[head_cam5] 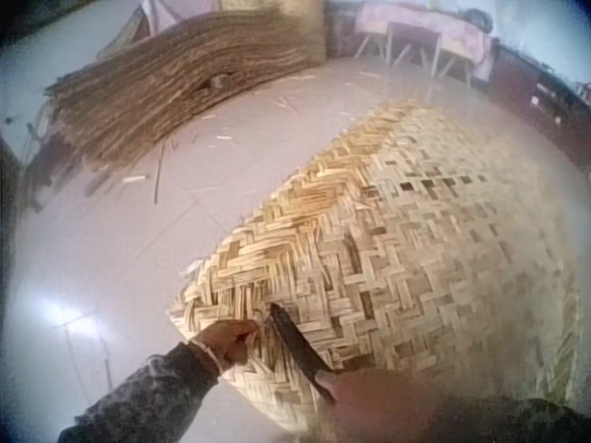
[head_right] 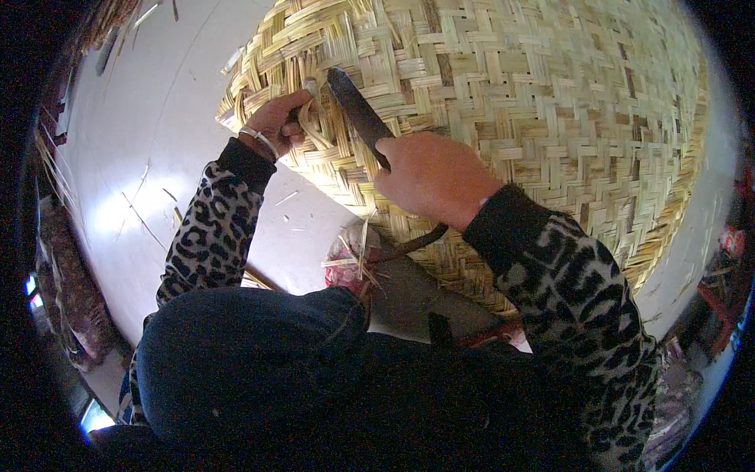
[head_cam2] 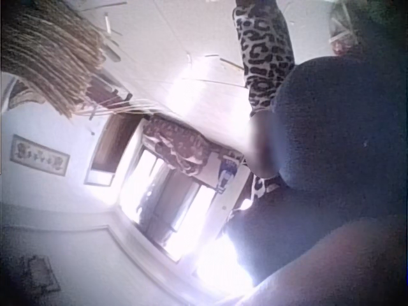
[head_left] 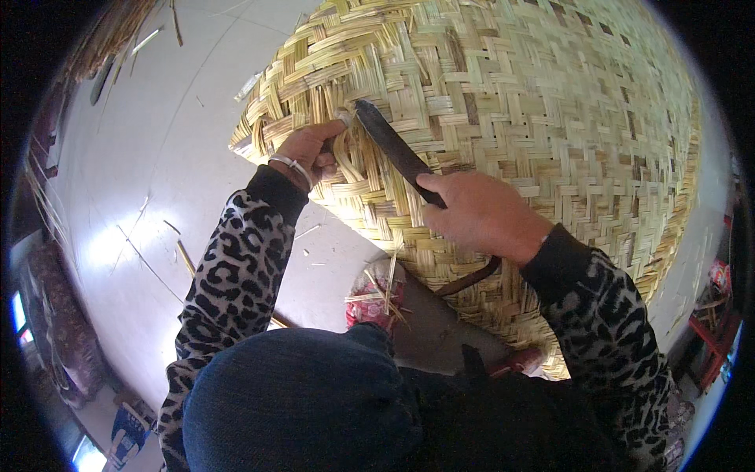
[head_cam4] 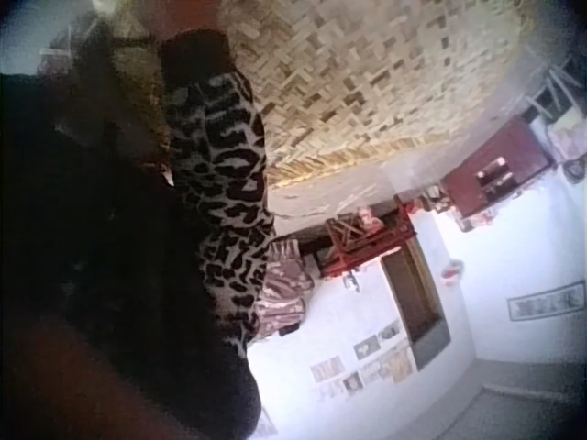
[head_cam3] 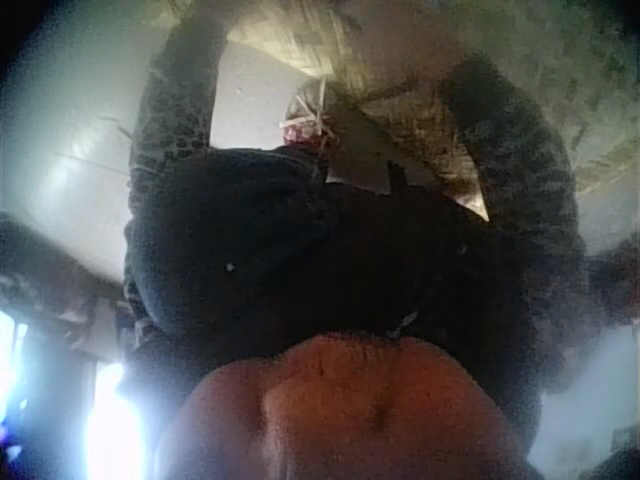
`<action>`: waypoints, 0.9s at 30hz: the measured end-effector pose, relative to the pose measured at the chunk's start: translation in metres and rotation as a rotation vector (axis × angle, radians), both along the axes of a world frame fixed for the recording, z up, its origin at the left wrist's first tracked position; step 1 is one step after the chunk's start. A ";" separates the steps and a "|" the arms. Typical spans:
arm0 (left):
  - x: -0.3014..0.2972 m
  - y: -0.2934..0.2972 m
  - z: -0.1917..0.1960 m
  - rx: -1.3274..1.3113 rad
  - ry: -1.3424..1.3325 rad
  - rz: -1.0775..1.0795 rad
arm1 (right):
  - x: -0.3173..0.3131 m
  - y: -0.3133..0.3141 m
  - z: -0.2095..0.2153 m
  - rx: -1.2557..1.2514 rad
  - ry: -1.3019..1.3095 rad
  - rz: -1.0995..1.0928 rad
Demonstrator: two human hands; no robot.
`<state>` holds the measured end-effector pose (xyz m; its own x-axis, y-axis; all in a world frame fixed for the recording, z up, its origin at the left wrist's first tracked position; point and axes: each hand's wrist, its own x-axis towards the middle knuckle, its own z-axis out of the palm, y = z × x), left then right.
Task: The person uses a curved knife to trim and adjust the edges of a large woven basket. They repeatedly tap and cut the woven material to refine the basket's shape and remove excess strands.
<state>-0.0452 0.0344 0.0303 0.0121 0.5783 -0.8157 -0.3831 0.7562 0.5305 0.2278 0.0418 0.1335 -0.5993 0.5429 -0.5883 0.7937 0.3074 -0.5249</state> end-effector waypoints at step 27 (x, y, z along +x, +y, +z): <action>0.016 0.035 -0.037 -0.079 0.343 0.019 | -0.029 -0.032 -0.060 0.279 0.007 -0.024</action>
